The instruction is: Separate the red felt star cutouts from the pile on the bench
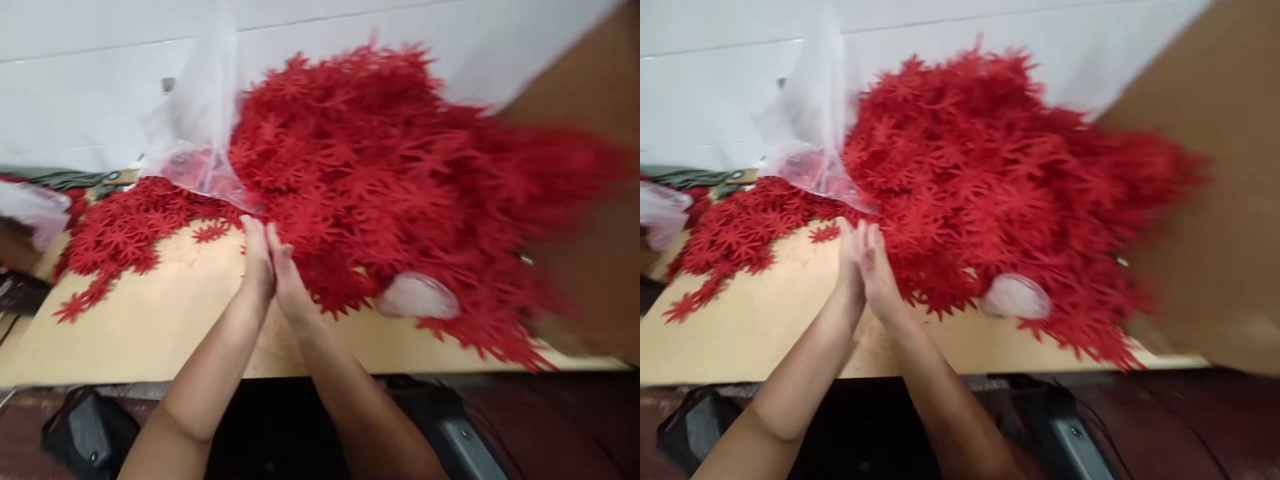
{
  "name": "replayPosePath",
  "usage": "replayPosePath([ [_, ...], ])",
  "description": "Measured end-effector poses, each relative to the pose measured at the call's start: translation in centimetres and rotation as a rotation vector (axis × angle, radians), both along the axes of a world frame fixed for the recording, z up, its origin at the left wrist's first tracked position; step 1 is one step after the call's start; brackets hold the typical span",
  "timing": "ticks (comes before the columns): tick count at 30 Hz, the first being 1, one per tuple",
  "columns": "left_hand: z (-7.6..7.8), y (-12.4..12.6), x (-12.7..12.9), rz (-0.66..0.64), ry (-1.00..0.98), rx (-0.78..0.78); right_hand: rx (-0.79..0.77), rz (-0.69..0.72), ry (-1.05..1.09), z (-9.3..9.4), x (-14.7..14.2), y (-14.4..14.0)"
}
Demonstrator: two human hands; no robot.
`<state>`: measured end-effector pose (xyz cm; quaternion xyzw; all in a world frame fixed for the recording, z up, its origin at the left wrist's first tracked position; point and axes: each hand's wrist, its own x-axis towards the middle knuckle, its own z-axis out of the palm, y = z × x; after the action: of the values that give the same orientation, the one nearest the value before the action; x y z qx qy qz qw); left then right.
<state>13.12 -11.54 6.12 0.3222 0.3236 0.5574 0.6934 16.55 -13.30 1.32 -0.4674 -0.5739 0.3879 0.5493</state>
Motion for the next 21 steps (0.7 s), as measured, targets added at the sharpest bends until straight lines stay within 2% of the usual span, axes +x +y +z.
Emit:
replayPosePath([
  [1, 0.0, -0.1, 0.2, -0.006, 0.014, 0.005, -0.027, -0.001, 0.036, 0.5, 0.1, 0.8],
  [2, 0.1, -0.5, 0.3, 0.052, 0.017, 0.065, -0.014, -0.018, 0.046, 1.0, 0.4, 1.8],
  [3, 0.3, -1.1, 0.5, 0.011, 0.027, 0.172, 0.006, -0.039, 0.061, 1.6, 1.0, 2.7],
  [5, 0.7, -2.4, 0.7, -0.041, 0.026, 0.238, 0.027, -0.070, 0.098, 2.8, 2.3, 4.0],
  [8, 1.1, -3.2, 0.9, -0.055, 0.058, 0.289, 0.085, -0.086, 0.090, 3.5, 3.1, 4.1],
  [12, 1.4, -1.1, 0.7, 0.013, 0.010, 0.265, 0.223, -0.092, -0.147, 3.0, 1.9, 1.7],
  [15, 1.5, 0.0, 0.6, 0.022, 0.004, 0.251, 0.290, -0.096, -0.284, 3.5, 1.5, 0.5],
  [18, 1.7, -0.9, 0.7, 0.007, -0.005, 0.293, 0.414, -0.101, -0.363, 5.1, 2.2, 1.2],
  [21, 1.7, -2.3, 0.7, -0.063, -0.058, 0.213, 0.480, -0.111, -0.416, 6.4, 3.2, 2.7],
])
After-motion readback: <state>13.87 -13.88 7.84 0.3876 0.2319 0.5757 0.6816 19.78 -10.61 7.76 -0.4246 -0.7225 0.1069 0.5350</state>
